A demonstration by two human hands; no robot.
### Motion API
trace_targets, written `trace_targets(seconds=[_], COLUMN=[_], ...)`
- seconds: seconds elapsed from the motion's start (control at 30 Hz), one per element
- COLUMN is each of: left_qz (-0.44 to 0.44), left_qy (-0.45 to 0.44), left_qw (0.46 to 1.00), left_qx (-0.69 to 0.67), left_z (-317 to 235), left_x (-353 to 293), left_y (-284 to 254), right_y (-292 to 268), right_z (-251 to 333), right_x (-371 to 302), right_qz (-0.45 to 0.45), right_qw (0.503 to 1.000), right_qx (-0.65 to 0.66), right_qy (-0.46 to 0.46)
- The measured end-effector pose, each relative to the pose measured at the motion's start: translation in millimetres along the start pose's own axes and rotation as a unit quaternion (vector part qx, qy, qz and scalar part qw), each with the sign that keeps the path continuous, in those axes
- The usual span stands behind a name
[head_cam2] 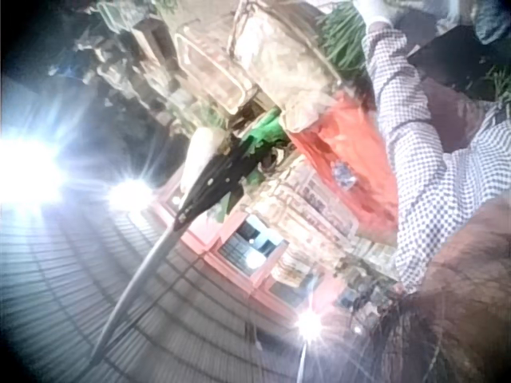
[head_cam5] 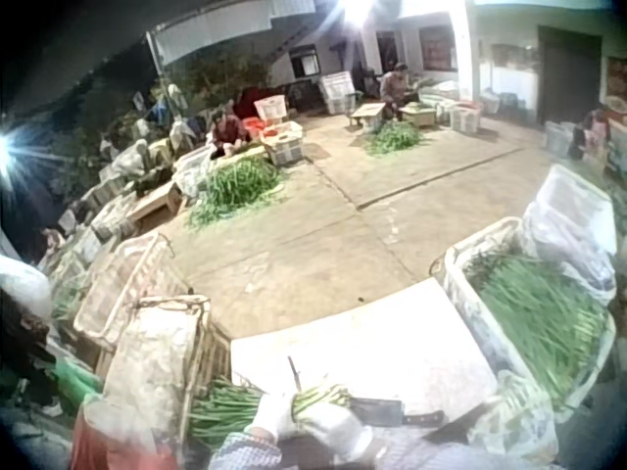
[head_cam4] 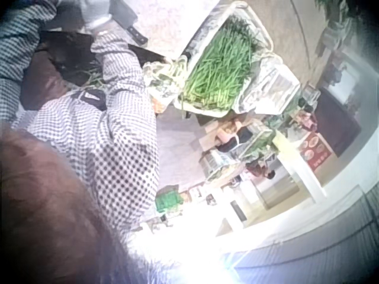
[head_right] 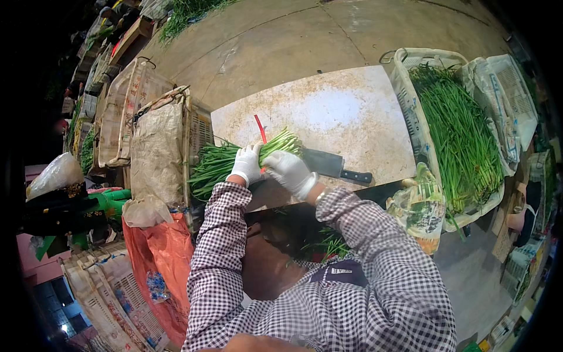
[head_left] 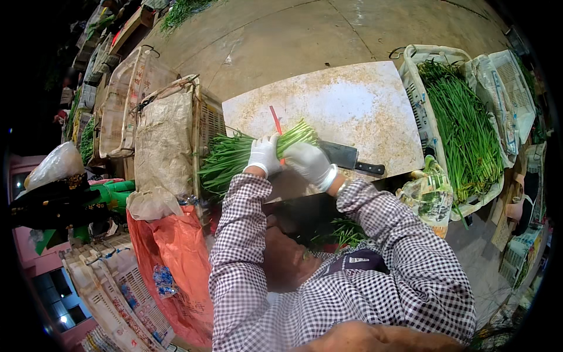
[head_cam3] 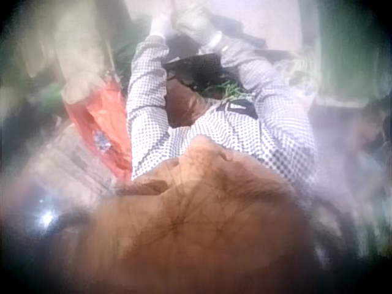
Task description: The person organizes bunches of green chives, cutting off the root ends with a cleaver and securing each bunch with a red tie before placing them into a crate.
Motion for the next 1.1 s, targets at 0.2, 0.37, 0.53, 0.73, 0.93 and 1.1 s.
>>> trace_targets(seconds=[0.2, 0.37, 0.53, 0.73, 0.93, 1.1], left_qz=[-0.004, 0.005, -0.047, -0.026, -0.025, -0.020], left_qy=[0.001, -0.011, 0.003, -0.022, -0.015, -0.010], left_qw=[1.000, 1.000, 0.996, 0.998, 0.998, 0.999], left_qx=[-0.011, -0.006, -0.080, -0.051, -0.056, -0.043], left_z=[-2.0, -2.3, -9.2, -9.8, -12.1, -9.8], left_x=[-4.4, -4.3, -11.3, -13.3, -11.7, -9.3], left_y=[-9.0, -12.4, -27.9, -25.9, -28.8, -28.3], right_y=[-42.3, -20.9, -23.4, -36.8, -32.1, -29.7], right_z=[-39.6, -32.8, -38.8, -47.2, -61.1, -66.7], right_x=[-30.2, -27.2, -19.2, -20.4, -14.5, -5.1], right_qz=[0.010, 0.088, 0.108, 0.123, 0.063, 0.097], right_qw=[0.987, 0.983, 0.978, 0.974, 0.983, 0.980], right_qx=[-0.030, -0.148, -0.169, -0.142, -0.069, -0.018], right_qy=[0.156, 0.068, 0.055, 0.125, 0.159, 0.173])
Point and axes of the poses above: each hand's wrist, its own x-axis towards the middle knuckle, its own y-axis out of the palm, z = x × y, the point moved 4 cm from there along x, towards the middle knuckle
